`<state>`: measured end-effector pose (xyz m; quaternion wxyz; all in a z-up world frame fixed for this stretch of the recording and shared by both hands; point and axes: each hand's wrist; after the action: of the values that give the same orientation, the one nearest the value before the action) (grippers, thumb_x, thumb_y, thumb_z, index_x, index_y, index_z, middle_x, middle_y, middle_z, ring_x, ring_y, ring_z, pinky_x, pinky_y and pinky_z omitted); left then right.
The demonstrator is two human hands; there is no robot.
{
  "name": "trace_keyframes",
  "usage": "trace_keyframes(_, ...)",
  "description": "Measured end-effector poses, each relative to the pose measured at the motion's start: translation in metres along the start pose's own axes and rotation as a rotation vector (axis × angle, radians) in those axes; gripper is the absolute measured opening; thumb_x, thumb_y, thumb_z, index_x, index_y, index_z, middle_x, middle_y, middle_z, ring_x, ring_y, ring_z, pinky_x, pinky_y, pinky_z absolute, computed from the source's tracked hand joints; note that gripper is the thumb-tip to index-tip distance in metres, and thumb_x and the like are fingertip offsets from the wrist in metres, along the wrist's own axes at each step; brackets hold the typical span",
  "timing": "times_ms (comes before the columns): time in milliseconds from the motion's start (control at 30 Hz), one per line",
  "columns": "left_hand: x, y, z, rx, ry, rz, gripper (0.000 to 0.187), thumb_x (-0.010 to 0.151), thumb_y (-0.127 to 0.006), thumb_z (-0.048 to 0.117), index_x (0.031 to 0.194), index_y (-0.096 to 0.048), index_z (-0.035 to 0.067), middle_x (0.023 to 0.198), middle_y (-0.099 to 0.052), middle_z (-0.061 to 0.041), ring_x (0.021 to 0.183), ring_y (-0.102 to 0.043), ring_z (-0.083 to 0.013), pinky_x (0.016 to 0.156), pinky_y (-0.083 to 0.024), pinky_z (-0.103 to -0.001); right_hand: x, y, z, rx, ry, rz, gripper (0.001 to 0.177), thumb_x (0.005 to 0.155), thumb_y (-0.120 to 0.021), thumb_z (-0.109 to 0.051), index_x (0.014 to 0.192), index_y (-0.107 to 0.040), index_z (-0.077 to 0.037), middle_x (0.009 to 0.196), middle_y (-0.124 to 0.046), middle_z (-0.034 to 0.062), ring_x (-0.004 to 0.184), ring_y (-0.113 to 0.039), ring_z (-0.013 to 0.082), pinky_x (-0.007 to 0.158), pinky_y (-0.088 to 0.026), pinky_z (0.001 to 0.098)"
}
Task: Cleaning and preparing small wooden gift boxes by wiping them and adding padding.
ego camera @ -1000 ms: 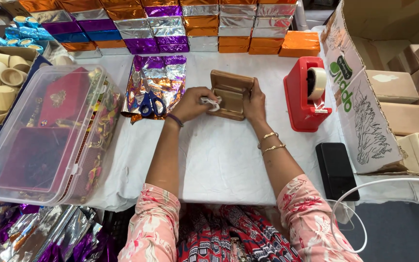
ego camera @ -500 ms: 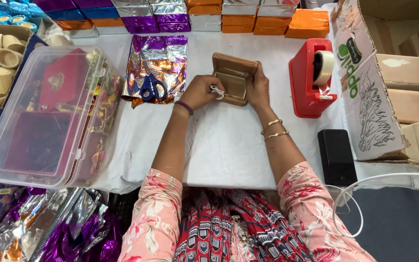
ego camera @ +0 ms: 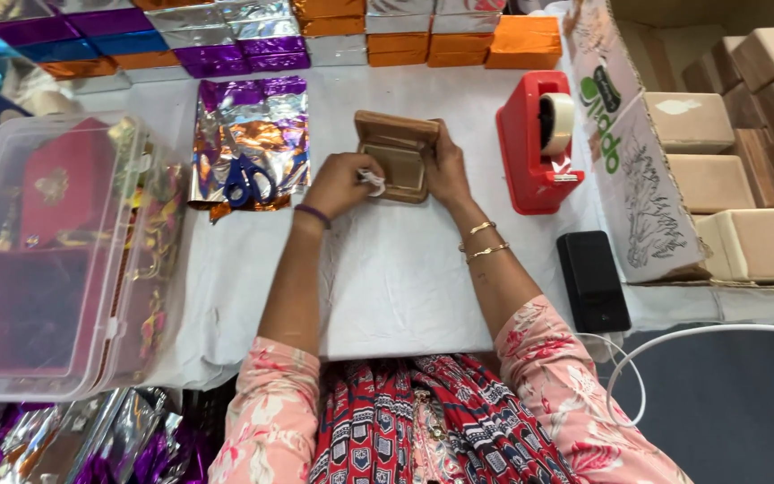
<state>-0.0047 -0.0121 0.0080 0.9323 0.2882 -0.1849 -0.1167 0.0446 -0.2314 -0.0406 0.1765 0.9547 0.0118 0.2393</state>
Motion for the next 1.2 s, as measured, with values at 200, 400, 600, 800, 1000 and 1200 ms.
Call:
trace_keyframes(200, 0.001, -0.021, 0.021, 0.112, 0.030, 0.030, 0.018, 0.074, -0.075, 0.000, 0.090, -0.077, 0.008, 0.091, -0.077, -0.011, 0.085, -0.076, -0.0247, 0.078, -0.060, -0.034, 0.002, -0.004, -0.004, -0.035, -0.013, 0.019, 0.029, 0.104, -0.058, -0.008, 0.130, -0.047, -0.005, 0.106, -0.072, 0.0224, 0.101, -0.072, 0.0395, 0.083, -0.054, 0.0420)
trace_keyframes(400, 0.006, -0.044, 0.024, 0.046, -0.067, 0.013, 0.019, 0.081, -0.075, 0.003, 0.100, -0.074, 0.007, 0.101, -0.076, -0.012, 0.096, -0.073, -0.0258, 0.085, -0.056, -0.036, 0.003, 0.000, -0.009, -0.003, -0.063, -0.013, 0.022, 0.106, -0.059, -0.009, 0.126, -0.049, -0.006, 0.094, -0.070, 0.0181, 0.084, -0.070, 0.0273, 0.076, -0.056, 0.0400)
trace_keyframes(600, 0.014, -0.019, -0.003, -0.450, -0.094, 0.468, 0.015, 0.103, -0.061, 0.010, 0.117, -0.064, 0.005, 0.105, -0.070, -0.004, 0.097, -0.064, -0.0113, 0.086, -0.054, -0.029, -0.001, 0.017, -0.055, -0.136, 0.198, 0.363, 0.043, 0.084, -0.084, -0.008, 0.117, -0.058, -0.002, 0.095, -0.068, 0.0132, 0.086, -0.064, 0.0225, 0.068, -0.051, 0.0322)
trace_keyframes(800, 0.022, -0.045, -0.028, -0.817, 0.075, 0.511, 0.015, 0.108, -0.055, 0.023, 0.119, -0.051, 0.012, 0.107, -0.059, 0.001, 0.096, -0.058, -0.0070, 0.082, -0.052, -0.023, -0.013, 0.017, -0.062, -0.098, 0.227, 0.142, 0.028, 0.093, -0.090, -0.017, 0.088, -0.066, -0.004, 0.083, -0.071, 0.0068, 0.073, -0.068, 0.0160, 0.071, -0.056, 0.0282)
trace_keyframes(1000, 0.019, -0.057, -0.018, -0.806, 0.131, 0.402, 0.018, 0.106, -0.059, 0.027, 0.113, -0.053, 0.011, 0.108, -0.054, -0.001, 0.094, -0.055, -0.0101, 0.075, -0.049, -0.028, -0.012, 0.019, -0.097, -0.060, 0.456, -0.101, 0.046, 0.085, -0.087, -0.013, 0.125, -0.067, -0.002, 0.125, -0.071, 0.0163, 0.109, -0.071, 0.0273, 0.086, -0.056, 0.0325)
trace_keyframes(1200, 0.020, -0.057, -0.024, -1.143, 0.161, 0.228, 0.028, 0.110, -0.051, 0.038, 0.120, -0.051, 0.012, 0.112, -0.053, -0.002, 0.106, -0.054, -0.0105, 0.092, -0.047, -0.029, -0.009, 0.014, -0.087, 0.074, 0.283, -0.169, 0.046, 0.085, -0.077, -0.001, 0.130, -0.065, -0.003, 0.121, -0.071, 0.0112, 0.106, -0.072, 0.0248, 0.089, -0.058, 0.0324)
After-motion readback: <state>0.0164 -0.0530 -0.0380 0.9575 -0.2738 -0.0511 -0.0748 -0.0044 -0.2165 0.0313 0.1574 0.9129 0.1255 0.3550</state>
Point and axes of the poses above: each hand's wrist, its own x-axis towards the middle knuckle, its own y-axis out of the back of the hand, z = x × y
